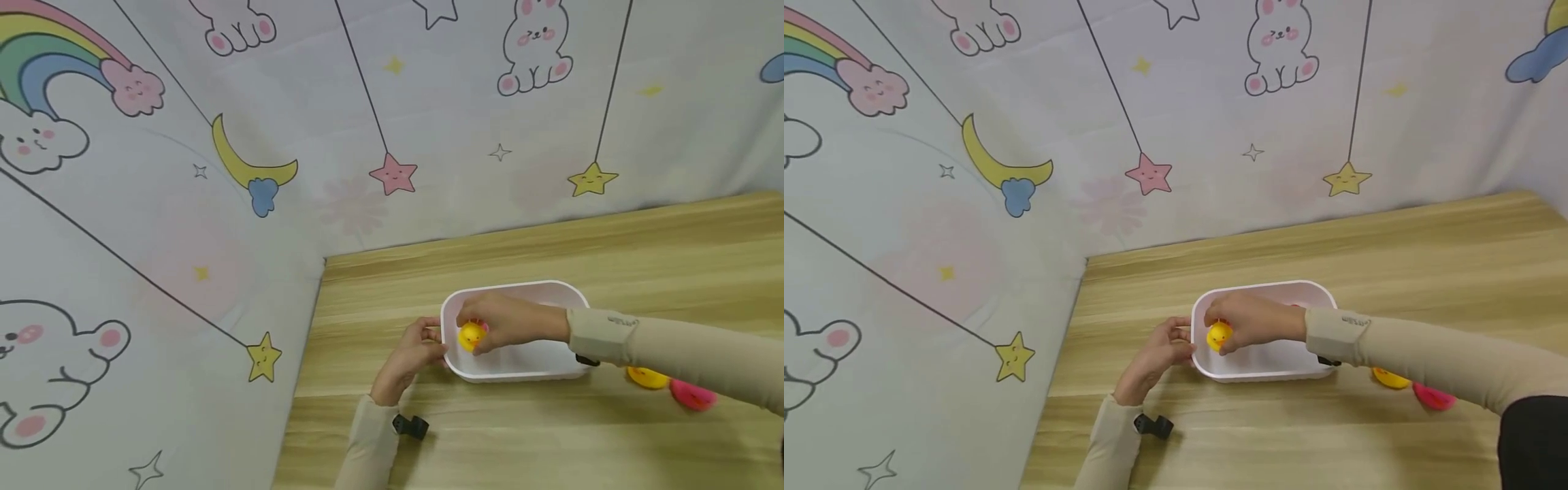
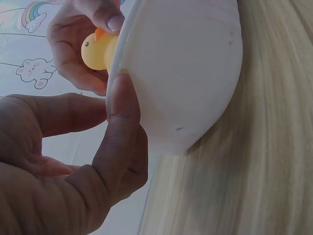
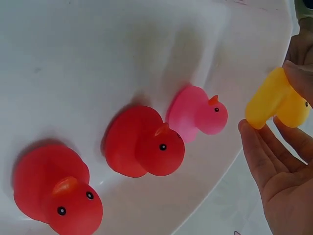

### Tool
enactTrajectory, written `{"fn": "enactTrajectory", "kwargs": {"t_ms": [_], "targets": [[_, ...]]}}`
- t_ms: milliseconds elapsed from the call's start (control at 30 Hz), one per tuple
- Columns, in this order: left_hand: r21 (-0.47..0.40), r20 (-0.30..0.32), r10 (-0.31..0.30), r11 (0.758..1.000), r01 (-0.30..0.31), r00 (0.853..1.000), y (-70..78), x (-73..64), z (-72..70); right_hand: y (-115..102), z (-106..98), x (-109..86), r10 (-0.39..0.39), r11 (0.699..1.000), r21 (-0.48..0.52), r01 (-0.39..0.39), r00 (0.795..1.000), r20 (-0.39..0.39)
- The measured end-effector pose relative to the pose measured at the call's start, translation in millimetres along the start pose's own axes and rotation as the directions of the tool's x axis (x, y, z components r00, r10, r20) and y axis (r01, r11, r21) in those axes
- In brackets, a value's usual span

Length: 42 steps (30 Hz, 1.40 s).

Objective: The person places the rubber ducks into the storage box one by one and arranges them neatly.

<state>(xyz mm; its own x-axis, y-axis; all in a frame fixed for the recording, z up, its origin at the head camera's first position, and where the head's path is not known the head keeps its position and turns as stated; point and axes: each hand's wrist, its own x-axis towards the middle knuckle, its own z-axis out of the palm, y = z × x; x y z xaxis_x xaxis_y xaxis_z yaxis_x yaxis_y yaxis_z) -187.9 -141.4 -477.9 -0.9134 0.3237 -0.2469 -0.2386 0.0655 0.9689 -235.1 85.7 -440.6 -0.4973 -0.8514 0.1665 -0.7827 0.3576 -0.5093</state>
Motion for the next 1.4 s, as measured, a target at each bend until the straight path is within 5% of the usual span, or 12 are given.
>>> {"fn": "enactTrajectory", "kwargs": {"t_ms": [433, 1000, 1400], "targets": [[-0.009, 0.002, 0.014, 1.000, -0.014, 1.000, -0.8, -1.4, 1.7, 1.4, 3.2, -1.4, -0.025, 0.998, -0.049, 0.027, 0.999, 0.041], [-0.038, -0.024, 0.011, 0.999, -0.012, 1.000, -6.2, -4.5, 2.4, 0.3, 19.5, 8.7, -0.018, 0.989, -0.139, 0.050, 0.975, 0.222], [-0.005, -0.025, 0.006, 1.000, -0.006, 1.000, 1.2, -2.6, 1.5, -1.0, 28.4, 7.5, -0.046, 0.933, -0.338, 0.124, 0.972, 0.231]]}}
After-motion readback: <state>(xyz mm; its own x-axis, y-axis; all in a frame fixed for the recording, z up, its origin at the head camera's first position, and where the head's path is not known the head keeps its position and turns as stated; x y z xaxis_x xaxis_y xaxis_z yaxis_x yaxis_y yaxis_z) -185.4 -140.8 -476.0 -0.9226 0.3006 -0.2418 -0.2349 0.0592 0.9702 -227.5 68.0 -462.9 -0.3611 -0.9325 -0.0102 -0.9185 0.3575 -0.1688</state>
